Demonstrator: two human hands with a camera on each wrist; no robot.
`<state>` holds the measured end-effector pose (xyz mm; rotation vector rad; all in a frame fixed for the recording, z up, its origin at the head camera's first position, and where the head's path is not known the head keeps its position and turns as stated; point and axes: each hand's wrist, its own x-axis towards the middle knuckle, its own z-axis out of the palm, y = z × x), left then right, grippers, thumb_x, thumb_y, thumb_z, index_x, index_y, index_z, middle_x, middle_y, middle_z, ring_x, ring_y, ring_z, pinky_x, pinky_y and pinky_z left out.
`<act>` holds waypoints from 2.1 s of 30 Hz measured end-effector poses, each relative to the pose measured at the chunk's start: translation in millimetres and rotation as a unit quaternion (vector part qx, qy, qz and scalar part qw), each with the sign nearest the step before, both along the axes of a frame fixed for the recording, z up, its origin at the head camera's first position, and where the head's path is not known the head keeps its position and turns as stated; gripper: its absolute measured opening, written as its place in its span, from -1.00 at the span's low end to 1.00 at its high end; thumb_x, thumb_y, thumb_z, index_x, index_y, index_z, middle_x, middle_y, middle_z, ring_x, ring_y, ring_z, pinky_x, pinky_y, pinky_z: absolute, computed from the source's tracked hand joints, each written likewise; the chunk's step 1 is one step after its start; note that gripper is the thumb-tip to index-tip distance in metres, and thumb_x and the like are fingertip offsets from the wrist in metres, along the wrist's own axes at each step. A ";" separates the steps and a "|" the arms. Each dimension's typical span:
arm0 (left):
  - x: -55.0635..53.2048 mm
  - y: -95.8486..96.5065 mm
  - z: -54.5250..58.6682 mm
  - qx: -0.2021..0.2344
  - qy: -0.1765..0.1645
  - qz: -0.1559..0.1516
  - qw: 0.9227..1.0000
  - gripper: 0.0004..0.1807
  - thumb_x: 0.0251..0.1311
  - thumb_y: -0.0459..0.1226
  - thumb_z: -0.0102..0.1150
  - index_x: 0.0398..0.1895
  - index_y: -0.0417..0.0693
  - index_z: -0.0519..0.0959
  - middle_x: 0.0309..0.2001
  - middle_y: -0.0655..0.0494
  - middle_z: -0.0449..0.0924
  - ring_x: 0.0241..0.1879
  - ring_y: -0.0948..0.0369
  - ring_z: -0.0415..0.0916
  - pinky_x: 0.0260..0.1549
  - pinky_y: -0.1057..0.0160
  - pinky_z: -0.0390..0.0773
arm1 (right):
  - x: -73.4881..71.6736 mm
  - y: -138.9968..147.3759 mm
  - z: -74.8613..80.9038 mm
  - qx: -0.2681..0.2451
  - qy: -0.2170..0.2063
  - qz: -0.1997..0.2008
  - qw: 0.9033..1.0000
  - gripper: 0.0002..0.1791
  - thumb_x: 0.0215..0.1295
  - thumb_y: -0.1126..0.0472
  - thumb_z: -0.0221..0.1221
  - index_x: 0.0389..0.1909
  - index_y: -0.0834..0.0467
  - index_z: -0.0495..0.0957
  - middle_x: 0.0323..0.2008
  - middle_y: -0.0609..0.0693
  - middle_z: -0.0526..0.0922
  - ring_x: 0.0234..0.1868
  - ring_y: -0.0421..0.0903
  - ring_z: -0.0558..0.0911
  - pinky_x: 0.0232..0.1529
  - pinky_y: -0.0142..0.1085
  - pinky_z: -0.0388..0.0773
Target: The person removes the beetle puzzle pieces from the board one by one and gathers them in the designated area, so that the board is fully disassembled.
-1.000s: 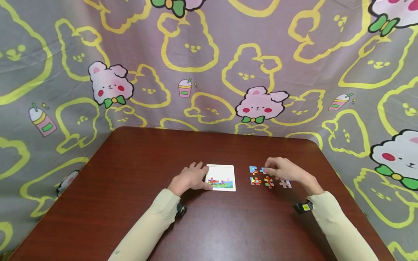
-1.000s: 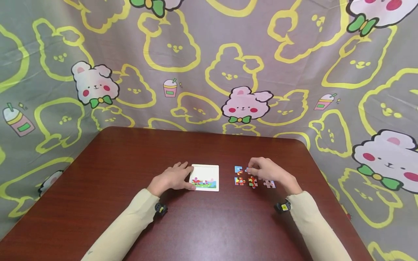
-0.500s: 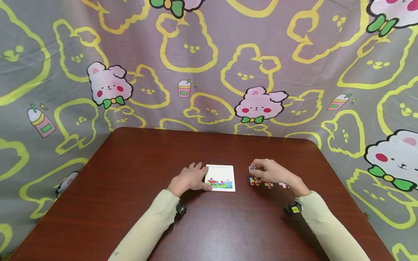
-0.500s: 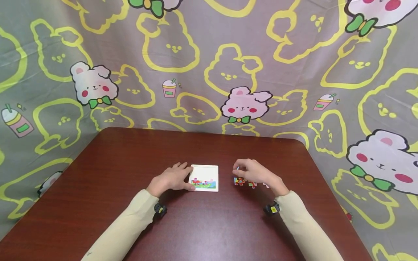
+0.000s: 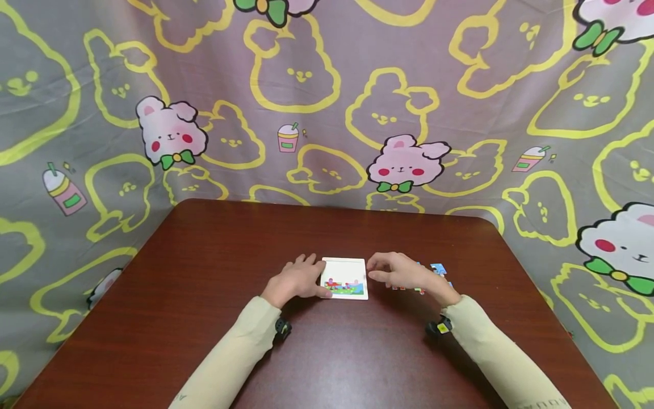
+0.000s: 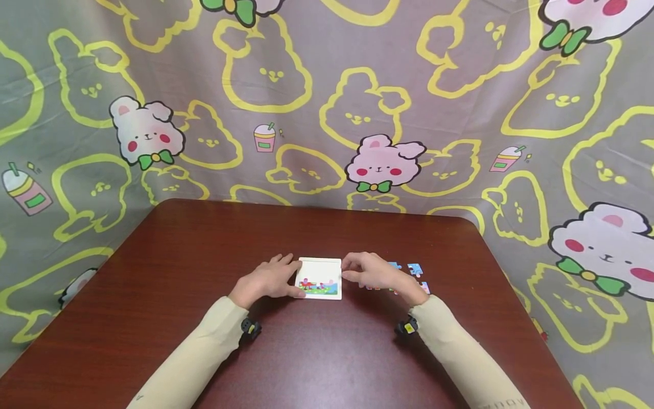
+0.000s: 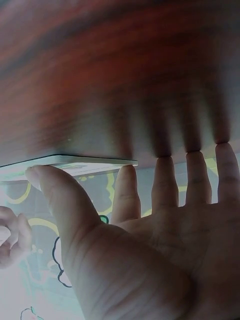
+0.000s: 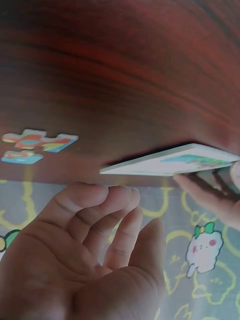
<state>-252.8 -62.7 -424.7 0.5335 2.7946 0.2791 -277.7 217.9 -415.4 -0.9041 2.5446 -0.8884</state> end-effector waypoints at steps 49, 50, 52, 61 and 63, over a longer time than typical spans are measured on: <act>0.2 -0.2 -0.2 -0.001 0.008 -0.001 1.000 -0.04 0.11 0.25 0.25 0.49 -0.02 0.23 0.51 -0.21 0.10 0.49 -0.24 0.01 0.35 -0.24 0.20 | -2.9 -78.2 -20.1 0.053 0.048 0.069 0.995 -0.81 0.24 0.20 0.29 -0.16 0.16 0.64 -0.49 -0.11 0.70 -0.51 -0.40 0.50 -0.39 -0.49 0.45; 0.0 -0.1 -0.2 -0.001 0.009 -0.001 1.000 -0.04 0.11 0.25 0.25 0.48 -0.02 0.23 0.51 -0.22 0.10 0.49 -0.24 0.01 0.35 -0.24 0.20 | -2.8 -78.4 -20.2 0.054 0.049 0.068 0.995 -0.82 0.23 0.21 0.29 -0.17 0.16 0.65 -0.49 -0.11 0.71 -0.51 -0.40 0.50 -0.40 -0.49 0.45; -0.1 0.0 -0.4 -0.001 0.009 -0.001 1.000 -0.04 0.11 0.24 0.25 0.48 -0.02 0.23 0.51 -0.22 0.10 0.49 -0.24 0.01 0.35 -0.25 0.20 | -1.9 -78.8 -19.6 0.055 0.048 0.066 0.995 -0.83 0.21 0.23 0.29 -0.18 0.18 0.65 -0.48 -0.09 0.72 -0.51 -0.39 0.51 -0.40 -0.49 0.46; -0.6 0.3 -0.9 -0.001 0.007 0.000 1.000 -0.05 0.11 0.24 0.25 0.48 -0.01 0.23 0.51 -0.21 0.10 0.49 -0.24 0.01 0.35 -0.24 0.19 | 1.7 -83.6 -20.3 0.053 0.057 0.060 0.995 -0.87 0.16 0.32 0.28 -0.26 0.23 0.64 -0.51 -0.06 0.72 -0.51 -0.40 0.48 -0.41 -0.51 0.44; -0.9 0.4 -0.6 -0.002 0.007 0.000 1.000 -0.05 0.11 0.24 0.26 0.48 -0.01 0.23 0.51 -0.21 0.10 0.49 -0.24 0.01 0.35 -0.24 0.19 | 1.6 -84.2 -21.6 0.054 0.059 0.053 0.995 -0.87 0.15 0.33 0.28 -0.26 0.22 0.63 -0.51 -0.07 0.71 -0.51 -0.40 0.48 -0.40 -0.51 0.43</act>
